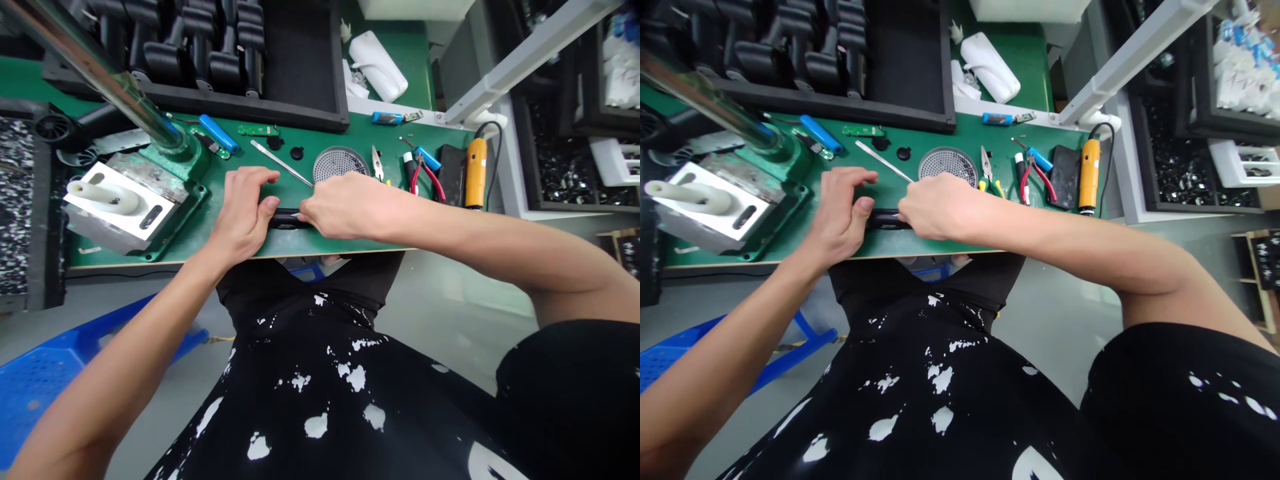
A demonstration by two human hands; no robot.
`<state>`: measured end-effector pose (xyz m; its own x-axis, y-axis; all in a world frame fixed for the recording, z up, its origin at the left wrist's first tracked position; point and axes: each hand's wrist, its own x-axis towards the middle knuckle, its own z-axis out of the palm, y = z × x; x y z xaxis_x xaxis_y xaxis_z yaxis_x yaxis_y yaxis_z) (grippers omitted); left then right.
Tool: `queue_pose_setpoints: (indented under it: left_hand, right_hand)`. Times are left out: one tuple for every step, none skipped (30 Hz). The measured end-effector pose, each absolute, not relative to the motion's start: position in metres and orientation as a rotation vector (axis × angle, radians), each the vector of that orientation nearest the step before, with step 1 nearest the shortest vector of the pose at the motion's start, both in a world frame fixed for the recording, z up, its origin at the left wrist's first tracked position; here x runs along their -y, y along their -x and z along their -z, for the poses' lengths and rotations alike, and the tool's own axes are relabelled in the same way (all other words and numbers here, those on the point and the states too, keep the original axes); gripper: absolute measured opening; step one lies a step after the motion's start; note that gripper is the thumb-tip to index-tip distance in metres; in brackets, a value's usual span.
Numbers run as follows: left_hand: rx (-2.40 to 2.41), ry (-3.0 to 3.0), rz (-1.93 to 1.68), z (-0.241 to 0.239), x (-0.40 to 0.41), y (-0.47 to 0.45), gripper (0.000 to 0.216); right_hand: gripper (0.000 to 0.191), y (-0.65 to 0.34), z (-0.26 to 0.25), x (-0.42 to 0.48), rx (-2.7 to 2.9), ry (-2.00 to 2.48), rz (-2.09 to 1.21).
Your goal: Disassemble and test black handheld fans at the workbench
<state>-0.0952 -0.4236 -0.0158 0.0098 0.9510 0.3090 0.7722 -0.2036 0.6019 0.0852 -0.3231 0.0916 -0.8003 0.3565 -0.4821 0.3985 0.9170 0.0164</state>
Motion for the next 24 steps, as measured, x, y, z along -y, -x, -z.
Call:
queue_pose_setpoints:
  left_hand:
    - [-1.784,-2.036,-0.996,0.016,0.424,0.096,0.057]
    - [-1.774,-2.043,-1.015,0.017,0.424,0.096,0.058]
    - [-1.761,-2.044,-1.039,0.017,0.424,0.096,0.060]
    - [-1.749,-2.042,-1.062,0.018,0.425,0.097,0.060]
    - [-1.741,-2.036,-1.079,0.019,0.425,0.097,0.059]
    - [-1.741,-2.029,-1.096,0.020,0.425,0.098,0.058]
    - [-1.750,-2.022,-1.109,0.021,0.425,0.098,0.056]
    - [-1.765,-2.013,-1.115,0.021,0.425,0.098,0.055]
    - [-1.779,-2.003,-1.116,0.022,0.425,0.097,0.053]
    - [-1.788,-1.991,-1.116,0.023,0.425,0.097,0.052]
    - [-1.788,-1.981,-1.115,0.023,0.425,0.097,0.050]
    - [-1.779,-1.980,-1.116,0.023,0.425,0.096,0.049]
    - [-1.767,-1.984,-1.118,0.023,0.425,0.096,0.049]
    - [-1.757,-1.990,-1.125,0.023,0.425,0.096,0.049]
    - [-1.751,-2.000,-1.133,0.023,0.424,0.096,0.049]
    - [-1.752,-2.006,-1.137,0.022,0.424,0.096,0.050]
    - [-1.756,-2.010,-1.140,0.022,0.424,0.096,0.052]
    - [-1.762,-2.008,-1.134,0.022,0.424,0.096,0.054]
    - [-1.767,-2.003,-1.124,0.021,0.425,0.096,0.057]
    - [-1.769,-2.000,-1.118,0.021,0.425,0.096,0.060]
    - [-1.770,-1.993,-1.109,0.020,0.425,0.096,0.063]
    - [-1.773,-1.983,-1.101,0.020,0.425,0.096,0.066]
    - [-1.773,-1.978,-1.099,0.019,0.426,0.096,0.068]
    - [-1.774,-1.973,-1.104,0.019,0.426,0.096,0.071]
  right_hand:
    - [0.037,-0.077,-0.091,0.325,-2.612,-0.523,0.123]
    - [0.034,-0.069,-0.090,0.327,-2.630,-0.504,0.131]
    - [0.031,-0.062,-0.089,0.329,-2.641,-0.483,0.139]
    - [0.029,-0.058,-0.089,0.330,-2.649,-0.465,0.142]
    - [0.028,-0.056,-0.088,0.330,-2.652,-0.457,0.143]
    - [0.028,-0.058,-0.088,0.330,-2.654,-0.457,0.144]
    - [0.029,-0.062,-0.087,0.330,-2.654,-0.467,0.144]
    - [0.032,-0.069,-0.086,0.328,-2.653,-0.483,0.147]
    - [0.037,-0.077,-0.086,0.327,-2.646,-0.515,0.146]
    - [0.042,-0.086,-0.085,0.325,-2.632,-0.553,0.140]
    - [0.046,-0.094,-0.085,0.324,-2.612,-0.590,0.132]
    - [0.048,-0.099,-0.085,0.324,-2.592,-0.622,0.121]
    - [0.048,-0.103,-0.085,0.324,-2.574,-0.645,0.109]
    - [0.048,-0.103,-0.086,0.324,-2.560,-0.655,0.096]
    - [0.048,-0.101,-0.086,0.325,-2.553,-0.653,0.086]
    - [0.049,-0.097,-0.086,0.327,-2.554,-0.640,0.081]
    - [0.049,-0.091,-0.086,0.328,-2.562,-0.622,0.077]
    - [0.049,-0.085,-0.086,0.329,-2.572,-0.603,0.074]
    - [0.048,-0.080,-0.086,0.329,-2.583,-0.582,0.073]
    - [0.047,-0.076,-0.085,0.329,-2.593,-0.567,0.074]
    - [0.047,-0.073,-0.084,0.329,-2.601,-0.559,0.077]
    - [0.046,-0.070,-0.083,0.328,-2.605,-0.556,0.085]
    - [0.046,-0.069,-0.081,0.328,-2.607,-0.556,0.100]
    - [0.046,-0.068,-0.080,0.328,-2.612,-0.556,0.120]
